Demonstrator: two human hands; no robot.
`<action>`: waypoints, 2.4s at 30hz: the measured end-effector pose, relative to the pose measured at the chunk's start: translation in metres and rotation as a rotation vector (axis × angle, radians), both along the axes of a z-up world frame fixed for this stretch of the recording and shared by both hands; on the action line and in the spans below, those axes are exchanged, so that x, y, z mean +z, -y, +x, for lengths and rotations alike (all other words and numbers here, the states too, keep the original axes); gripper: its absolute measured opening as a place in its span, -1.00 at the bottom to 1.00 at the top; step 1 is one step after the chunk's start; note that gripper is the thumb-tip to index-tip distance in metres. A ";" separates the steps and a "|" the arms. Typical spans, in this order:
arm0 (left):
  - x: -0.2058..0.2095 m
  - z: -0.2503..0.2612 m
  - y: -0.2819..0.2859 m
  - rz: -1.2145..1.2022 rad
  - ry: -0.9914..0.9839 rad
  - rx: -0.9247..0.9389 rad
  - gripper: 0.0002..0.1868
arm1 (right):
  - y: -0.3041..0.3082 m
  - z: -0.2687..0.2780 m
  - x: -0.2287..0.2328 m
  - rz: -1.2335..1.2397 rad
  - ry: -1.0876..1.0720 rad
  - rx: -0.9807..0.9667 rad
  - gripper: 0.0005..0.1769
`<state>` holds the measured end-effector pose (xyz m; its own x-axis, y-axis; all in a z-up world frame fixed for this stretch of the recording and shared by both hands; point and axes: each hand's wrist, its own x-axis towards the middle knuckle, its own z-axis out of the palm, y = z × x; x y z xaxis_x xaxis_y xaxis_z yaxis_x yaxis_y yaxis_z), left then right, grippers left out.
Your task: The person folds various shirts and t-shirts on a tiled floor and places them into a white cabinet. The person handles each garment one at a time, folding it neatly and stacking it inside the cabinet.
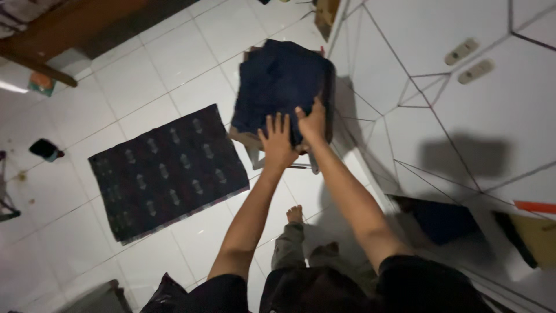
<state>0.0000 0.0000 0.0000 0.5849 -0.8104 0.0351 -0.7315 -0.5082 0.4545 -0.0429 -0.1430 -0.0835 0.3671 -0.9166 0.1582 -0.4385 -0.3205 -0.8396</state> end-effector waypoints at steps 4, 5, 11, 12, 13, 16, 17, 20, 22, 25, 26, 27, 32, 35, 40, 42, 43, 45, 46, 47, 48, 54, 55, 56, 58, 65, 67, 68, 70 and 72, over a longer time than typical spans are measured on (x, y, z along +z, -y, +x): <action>-0.033 0.010 0.002 -0.004 0.083 0.000 -0.07 | 0.022 0.016 -0.021 0.277 -0.125 -0.039 -0.23; -0.043 0.011 0.003 -0.027 0.060 0.022 -0.12 | 0.026 0.014 -0.019 0.320 -0.173 -0.031 -0.29; -0.086 0.026 0.005 -0.364 -0.380 0.294 -0.40 | 0.022 0.032 0.023 0.327 0.143 0.077 -0.11; -0.089 0.030 0.003 -0.401 -0.543 0.364 -0.43 | 0.018 0.037 0.030 0.364 0.164 0.091 -0.11; -0.089 0.034 0.004 -0.436 -0.703 0.433 -0.46 | 0.015 0.043 0.036 0.401 0.190 0.106 -0.10; -0.082 0.039 0.004 -0.573 -0.820 0.394 -0.45 | 0.015 0.049 0.047 0.506 0.221 0.096 -0.15; -0.077 0.038 0.003 -0.492 -0.697 0.308 -0.43 | 0.017 0.050 0.048 0.540 0.223 0.084 -0.18; -0.060 0.028 -0.009 -0.440 -0.420 0.106 -0.35 | 0.019 0.047 0.049 0.517 0.099 0.032 -0.30; -0.051 0.020 -0.026 -0.675 -0.356 0.041 -0.39 | 0.027 0.038 0.055 0.538 0.215 0.095 -0.33; -0.055 0.016 -0.048 -0.912 -0.442 0.390 -0.37 | 0.034 0.011 0.070 0.698 0.411 0.165 -0.32; -0.059 0.017 -0.055 -0.956 -0.629 0.506 -0.31 | 0.033 -0.002 0.075 0.778 0.481 0.184 -0.31; -0.065 0.017 -0.057 -0.996 -0.817 0.621 -0.26 | 0.033 -0.017 0.082 0.838 0.448 0.147 -0.35; -0.089 -0.037 -0.067 -0.860 -1.860 0.650 -0.12 | 0.038 -0.121 0.098 0.976 0.314 0.185 -0.39; -0.087 -0.092 -0.060 -0.911 -2.233 0.484 -0.07 | 0.039 -0.180 0.086 1.058 0.351 0.274 -0.35; -0.086 -0.120 -0.037 -0.940 -2.313 0.344 -0.06 | 0.041 -0.253 0.070 1.215 0.311 0.256 -0.42; -0.094 -0.117 -0.031 -0.939 -2.289 0.307 -0.06 | 0.037 -0.269 0.075 1.202 0.342 0.188 -0.42; -0.098 -0.113 -0.031 -0.855 -2.311 0.312 -0.01 | 0.034 -0.273 0.080 1.134 0.315 0.155 -0.41; -0.105 -0.095 -0.038 -0.688 -2.348 0.321 0.08 | 0.023 -0.273 0.088 1.023 0.231 0.107 -0.42; -0.106 -0.086 -0.041 -0.571 -2.229 0.256 0.08 | 0.017 -0.270 0.093 0.981 0.175 0.093 -0.45; -0.105 -0.073 -0.042 -0.462 -2.104 0.193 0.10 | 0.014 -0.262 0.096 0.935 0.120 0.082 -0.48; -0.103 -0.059 -0.042 -0.357 -1.974 0.133 0.14 | 0.011 -0.253 0.099 0.912 0.131 0.106 -0.49; -0.060 0.035 -0.039 -0.432 -1.580 0.135 0.11 | 0.011 -0.163 0.098 0.758 0.201 0.236 -0.60; -0.052 0.056 -0.038 -0.468 -1.585 0.204 0.10 | 0.017 -0.141 0.094 0.722 0.192 0.229 -0.62; -0.044 0.085 -0.034 -0.512 -1.408 0.019 0.08 | 0.022 -0.120 0.089 0.726 0.329 0.274 -0.59; -0.033 0.124 -0.024 -0.620 -1.122 -0.219 0.08 | 0.036 -0.081 0.077 0.702 0.445 0.315 -0.57; -0.049 0.186 0.017 -0.373 -1.160 0.298 0.01 | 0.039 -0.001 0.024 0.258 -0.066 0.121 -0.19; -0.060 0.184 0.023 -0.493 -1.045 0.260 -0.03 | 0.030 0.006 0.017 0.141 -0.277 0.001 -0.12; -0.063 0.184 0.025 -0.555 -0.988 0.239 -0.05 | 0.024 0.009 0.017 0.086 -0.318 -0.048 -0.13; -0.066 0.185 0.027 -0.266 -0.481 0.208 0.00 | 0.023 0.013 0.021 0.088 -0.285 -0.142 -0.05; -0.064 0.187 0.022 -0.196 -0.484 0.199 0.05 | 0.021 0.017 0.031 0.204 -0.135 -0.229 0.14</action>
